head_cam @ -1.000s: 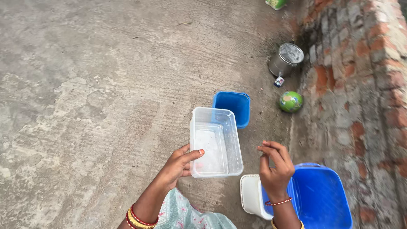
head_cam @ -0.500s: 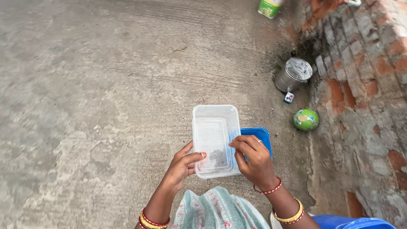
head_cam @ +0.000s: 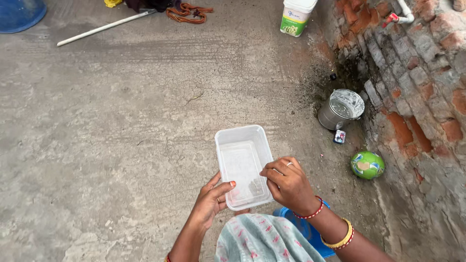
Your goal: The person takes a plastic container and uses it to scoop water and pour it into several potted plants on a ledge. They also refill the container at an outdoor tap before continuing to water the plants.
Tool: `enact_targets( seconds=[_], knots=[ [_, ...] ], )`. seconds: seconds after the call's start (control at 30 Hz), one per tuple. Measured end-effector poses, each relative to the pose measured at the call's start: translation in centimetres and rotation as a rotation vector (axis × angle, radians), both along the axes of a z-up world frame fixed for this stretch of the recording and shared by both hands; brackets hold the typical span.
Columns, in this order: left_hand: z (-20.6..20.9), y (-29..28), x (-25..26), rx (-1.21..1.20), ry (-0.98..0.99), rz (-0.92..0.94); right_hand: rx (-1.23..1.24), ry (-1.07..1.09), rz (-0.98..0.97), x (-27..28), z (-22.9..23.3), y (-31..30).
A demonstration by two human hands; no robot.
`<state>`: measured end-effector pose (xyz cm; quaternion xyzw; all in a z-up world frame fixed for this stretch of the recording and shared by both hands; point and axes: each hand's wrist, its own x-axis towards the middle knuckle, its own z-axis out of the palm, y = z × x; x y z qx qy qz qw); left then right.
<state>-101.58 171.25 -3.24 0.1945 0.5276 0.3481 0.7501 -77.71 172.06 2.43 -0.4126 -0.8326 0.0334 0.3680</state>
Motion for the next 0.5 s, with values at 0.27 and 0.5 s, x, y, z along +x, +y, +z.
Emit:
enact_targets(
  seconds=[0.27,0.5],
  knots=[
    [-1.2,18.2,0.9,0.044,-0.018,-0.129,0.024,-0.06,-0.051,1.2,0.4,15.3],
    [-3.8,36.7,5.8,0.077,-0.105,-0.319,0.039,-0.1,-0.278,4.5,-0.3,28.5]
  ],
)
